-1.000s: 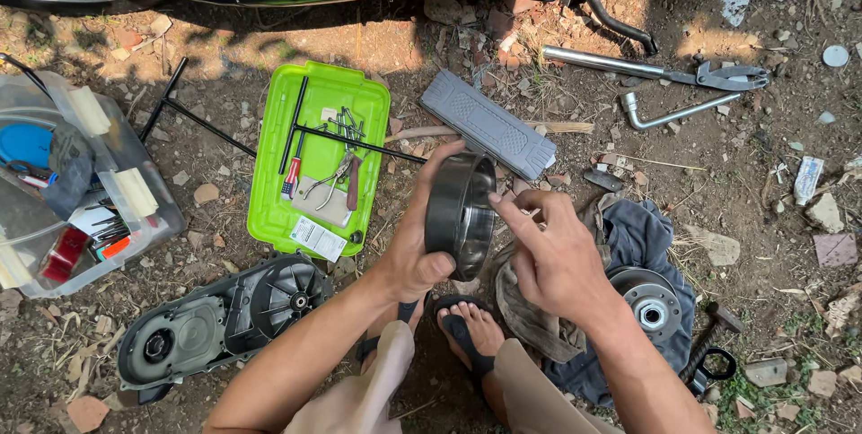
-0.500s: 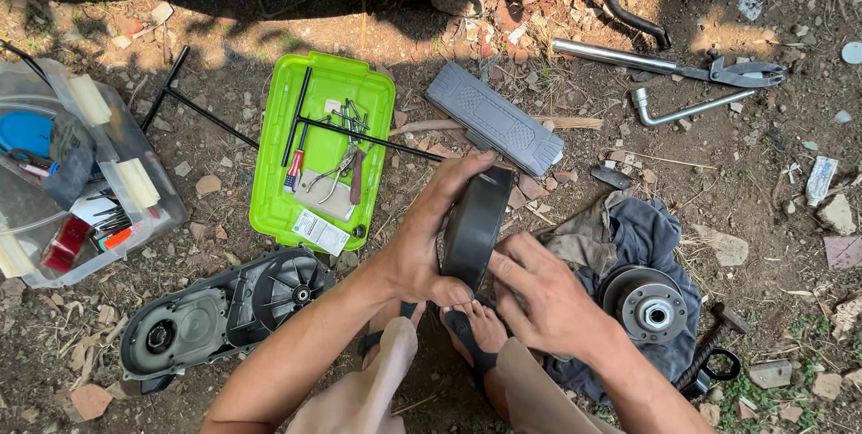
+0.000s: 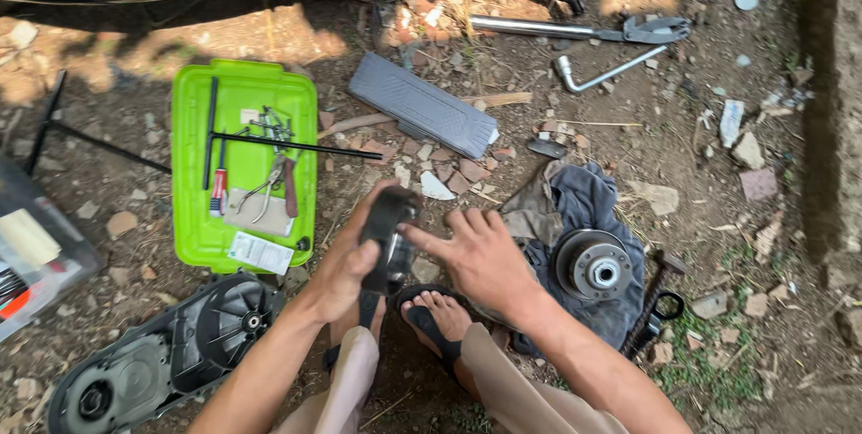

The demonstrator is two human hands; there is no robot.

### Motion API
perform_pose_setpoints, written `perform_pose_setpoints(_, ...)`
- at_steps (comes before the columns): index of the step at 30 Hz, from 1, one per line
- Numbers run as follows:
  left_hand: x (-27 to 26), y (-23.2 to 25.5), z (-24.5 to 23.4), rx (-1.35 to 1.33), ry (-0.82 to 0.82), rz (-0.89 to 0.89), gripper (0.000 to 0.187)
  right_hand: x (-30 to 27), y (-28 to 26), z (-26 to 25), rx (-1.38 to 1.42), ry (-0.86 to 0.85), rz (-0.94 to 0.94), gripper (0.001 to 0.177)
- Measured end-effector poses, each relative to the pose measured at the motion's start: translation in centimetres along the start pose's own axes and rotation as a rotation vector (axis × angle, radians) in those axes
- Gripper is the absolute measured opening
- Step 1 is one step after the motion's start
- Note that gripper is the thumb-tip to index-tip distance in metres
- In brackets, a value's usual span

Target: The person cleans and handles motorcycle clutch components by hand and with a cloth while sitting on the ground next to a scooter.

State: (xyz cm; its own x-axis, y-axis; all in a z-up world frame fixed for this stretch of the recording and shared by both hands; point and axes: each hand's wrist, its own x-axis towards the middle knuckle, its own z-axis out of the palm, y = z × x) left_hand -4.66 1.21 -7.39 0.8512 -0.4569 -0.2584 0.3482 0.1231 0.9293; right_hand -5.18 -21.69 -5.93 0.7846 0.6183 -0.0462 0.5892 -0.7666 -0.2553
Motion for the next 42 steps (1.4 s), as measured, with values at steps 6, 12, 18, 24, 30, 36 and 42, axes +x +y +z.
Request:
perform_pose_setpoints(6, -0.9, -5.2, 0.4, -0.211, 0.159, -0.136, 0.096, -2.5, -1.6, 2.0, 0.879, -0.288, 0.099, 0.056)
perform_pose_setpoints(12, -1.3, -7.1, 0.6, -0.194, 0.257, -0.185, 0.091, -4.0, 7.0, 7.1, 0.618, 0.184, 0.614, 0.021)
perform_pose_setpoints(18, -1.6, -9.8, 0.8, -0.048, 0.228, -0.152, 0.086, -2.9, 19.8, 9.1, -0.197, 0.25, 0.595, 0.024)
perform_pose_setpoints(24, -2.3, -10.2, 0.8, -0.146, 0.185, -0.131, 0.079, -4.3, 23.1, 11.6, -0.097, 0.413, 0.553, 0.008)
perform_pose_setpoints(30, -2.8, -9.9, 0.7, -0.396, 0.207, -0.165, 0.08, -5.1, 20.5, 11.9, 2.165, 0.69, 0.829, 0.016)
perform_pose_setpoints(36, -2.7, -9.4, 0.9, -0.403, 0.175, -0.146, 0.085, -2.7, 13.2, 6.7, 2.634, 0.532, 0.549, 0.018)
perform_pose_setpoints(42, -2.6, -8.5, 0.8, -0.285, 0.164, -0.112, 0.091, -2.4, 10.1, 4.2, 2.478, 0.51, 0.464, 0.038)
